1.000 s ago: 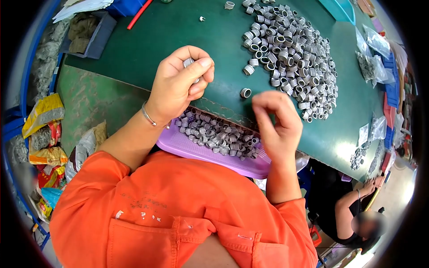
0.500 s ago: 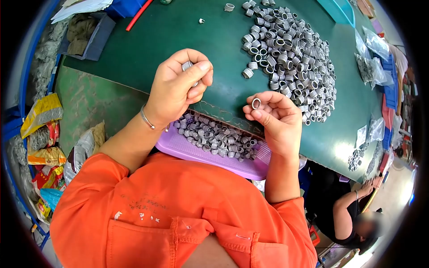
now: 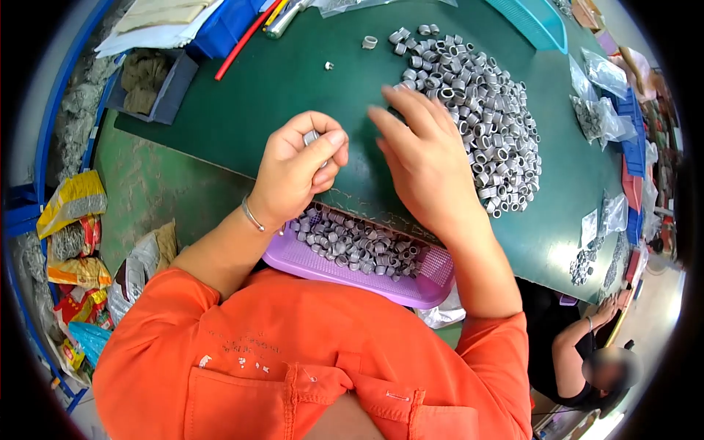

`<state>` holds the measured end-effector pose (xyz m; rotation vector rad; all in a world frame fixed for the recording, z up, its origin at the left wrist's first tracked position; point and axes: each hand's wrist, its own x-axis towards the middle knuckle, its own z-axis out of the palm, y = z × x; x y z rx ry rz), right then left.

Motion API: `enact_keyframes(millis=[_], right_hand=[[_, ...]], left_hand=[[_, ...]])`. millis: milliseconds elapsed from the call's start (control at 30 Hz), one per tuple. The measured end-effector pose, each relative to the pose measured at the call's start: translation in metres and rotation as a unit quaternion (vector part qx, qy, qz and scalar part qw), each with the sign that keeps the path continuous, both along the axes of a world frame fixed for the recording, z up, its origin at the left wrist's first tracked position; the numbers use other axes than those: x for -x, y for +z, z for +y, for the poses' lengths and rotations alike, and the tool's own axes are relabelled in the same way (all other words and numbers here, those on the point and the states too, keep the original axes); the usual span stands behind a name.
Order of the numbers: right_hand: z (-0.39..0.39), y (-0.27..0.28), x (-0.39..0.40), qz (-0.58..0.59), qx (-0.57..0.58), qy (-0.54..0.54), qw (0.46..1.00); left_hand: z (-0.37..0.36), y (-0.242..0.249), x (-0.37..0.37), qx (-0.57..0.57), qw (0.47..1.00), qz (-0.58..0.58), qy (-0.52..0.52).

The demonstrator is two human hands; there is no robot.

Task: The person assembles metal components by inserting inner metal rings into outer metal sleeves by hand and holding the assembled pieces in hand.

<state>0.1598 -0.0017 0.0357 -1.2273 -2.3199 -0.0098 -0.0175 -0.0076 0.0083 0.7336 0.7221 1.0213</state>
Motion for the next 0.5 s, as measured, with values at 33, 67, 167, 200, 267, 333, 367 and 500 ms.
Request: enact_keyframes(millis=[33, 67, 167, 200, 267, 333, 367, 500], right_hand=[[0.012, -0.006, 0.003, -0.038, -0.027, -0.021, 0.999], [0.020, -0.014, 0.004, -0.077, -0.055, -0.042, 0.995], [0.016, -0.027, 0.006, -0.121, -0.043, -0.073, 0.989], [0.008, -0.025, 0.008, -0.092, -0.028, -0.069, 0.993], [-0.009, -0.018, 0.005, -0.075, 0.007, -0.065, 0.995], [-0.025, -0.018, 0.000, -0.071, 0.019, -0.057, 0.996], [-0.031, -0.018, -0.002, -0.067, 0.029, -0.048, 0.996], [-0.048, -0.027, -0.015, -0.004, 0.041, -0.011, 0.999]], left_hand=[[0.000, -0.001, 0.000, 0.001, 1.000, 0.000, 0.002], [0.000, -0.002, 0.000, 0.002, 1.000, -0.001, 0.005], [-0.001, -0.001, 0.001, -0.001, 1.000, -0.010, 0.002], [-0.001, -0.002, 0.002, 0.006, 1.000, -0.012, 0.005], [0.000, -0.001, 0.002, 0.008, 1.000, -0.012, -0.002], [0.000, 0.000, 0.002, 0.008, 1.000, -0.015, -0.004], [0.000, -0.001, 0.002, 0.012, 1.000, -0.014, -0.006], [0.000, -0.003, 0.000, -0.009, 1.000, -0.005, -0.005]])
